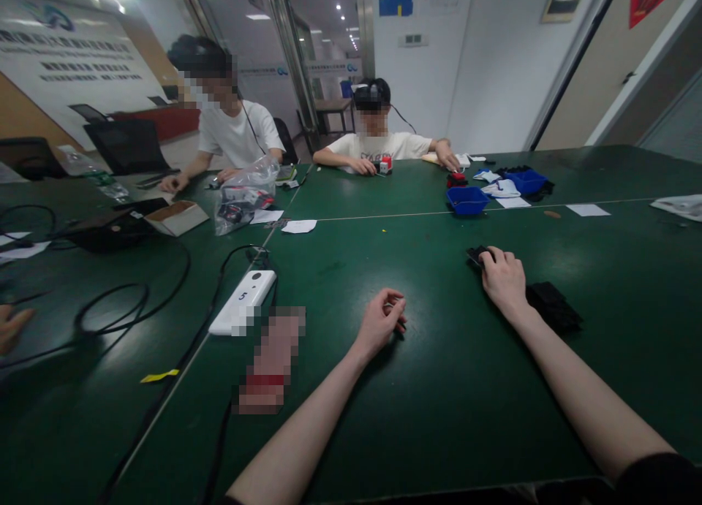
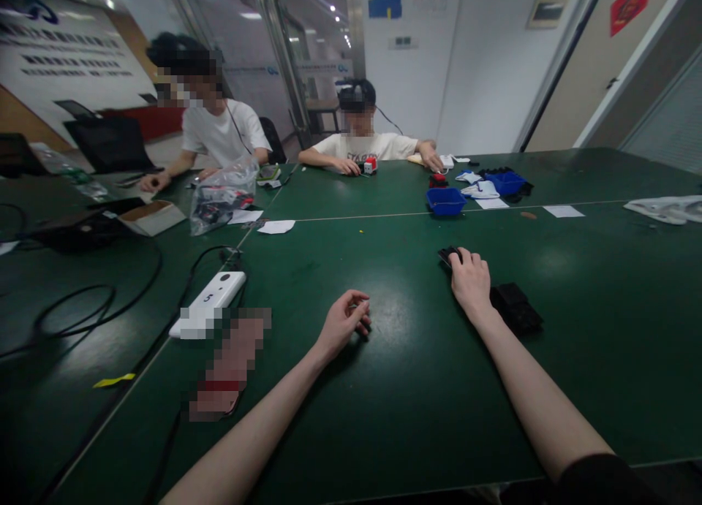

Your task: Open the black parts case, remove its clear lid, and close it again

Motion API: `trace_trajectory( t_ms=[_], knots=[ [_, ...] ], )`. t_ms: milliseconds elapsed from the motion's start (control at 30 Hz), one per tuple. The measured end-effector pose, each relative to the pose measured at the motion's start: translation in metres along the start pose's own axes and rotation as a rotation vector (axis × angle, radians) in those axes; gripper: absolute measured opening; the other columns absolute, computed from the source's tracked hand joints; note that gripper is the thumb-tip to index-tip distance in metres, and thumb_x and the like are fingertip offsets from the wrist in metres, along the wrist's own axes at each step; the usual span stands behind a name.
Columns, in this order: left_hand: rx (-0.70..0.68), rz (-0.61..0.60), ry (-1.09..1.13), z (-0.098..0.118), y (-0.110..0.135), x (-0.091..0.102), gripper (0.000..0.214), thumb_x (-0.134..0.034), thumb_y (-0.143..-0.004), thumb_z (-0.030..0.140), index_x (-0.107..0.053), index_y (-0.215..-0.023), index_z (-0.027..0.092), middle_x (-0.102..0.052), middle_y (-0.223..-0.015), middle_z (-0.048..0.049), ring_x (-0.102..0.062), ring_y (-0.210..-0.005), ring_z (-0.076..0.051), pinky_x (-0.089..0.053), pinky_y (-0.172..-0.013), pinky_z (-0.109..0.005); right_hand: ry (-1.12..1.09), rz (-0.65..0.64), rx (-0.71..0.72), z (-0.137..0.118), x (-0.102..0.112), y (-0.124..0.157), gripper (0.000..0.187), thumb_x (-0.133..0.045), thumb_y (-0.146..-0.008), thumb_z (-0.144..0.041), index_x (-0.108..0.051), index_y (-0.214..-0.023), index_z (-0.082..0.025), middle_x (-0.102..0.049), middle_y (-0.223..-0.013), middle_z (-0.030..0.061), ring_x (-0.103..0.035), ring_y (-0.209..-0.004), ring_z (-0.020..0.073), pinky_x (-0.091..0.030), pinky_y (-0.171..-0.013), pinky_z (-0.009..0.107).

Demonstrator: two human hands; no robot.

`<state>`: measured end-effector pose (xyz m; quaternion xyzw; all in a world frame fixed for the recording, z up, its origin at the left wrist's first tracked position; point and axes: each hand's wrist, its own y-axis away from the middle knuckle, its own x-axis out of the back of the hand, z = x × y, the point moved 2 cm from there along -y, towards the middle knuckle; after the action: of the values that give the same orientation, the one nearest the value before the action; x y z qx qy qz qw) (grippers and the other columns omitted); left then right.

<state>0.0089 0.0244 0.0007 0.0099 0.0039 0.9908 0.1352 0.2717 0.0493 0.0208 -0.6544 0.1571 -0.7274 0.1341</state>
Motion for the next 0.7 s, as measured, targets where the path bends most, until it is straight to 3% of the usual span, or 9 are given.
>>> trace_trajectory(
  t_ms=[533, 700],
  knots=[
    [-0.011, -0.015, -0.081, 0.001, -0.001, 0.0, 0.02, -0.053, -0.078, 0.032, -0.052, -0.083, 0.013, -0.051, -0.066, 0.0003, -0.056, -0.054, -0.01, -0.046, -0.041, -0.019, 0.052, -0.037, -0.015, 0.001, -0.006, 0.002, 0.036, -0.032, -0.082, -0.009, -0.056, -0.11, -0.008, -0.044, -0.127, 0.024, -0.046, -0.103, 0.0329, -0.04, -0.08, 0.046],
    [-0.012, -0.018, -0.081, 0.001, -0.001, 0.0, 0.02, -0.054, -0.078, 0.033, -0.052, -0.083, 0.013, -0.051, -0.068, -0.0001, -0.056, -0.054, -0.01, -0.046, -0.04, -0.017, 0.017, -0.092, -0.002, 0.003, -0.01, 0.002, 0.037, -0.033, -0.08, -0.009, -0.058, -0.108, -0.009, -0.042, -0.132, 0.0219, -0.044, -0.11, 0.0343, -0.039, -0.084, 0.05]
  ],
)
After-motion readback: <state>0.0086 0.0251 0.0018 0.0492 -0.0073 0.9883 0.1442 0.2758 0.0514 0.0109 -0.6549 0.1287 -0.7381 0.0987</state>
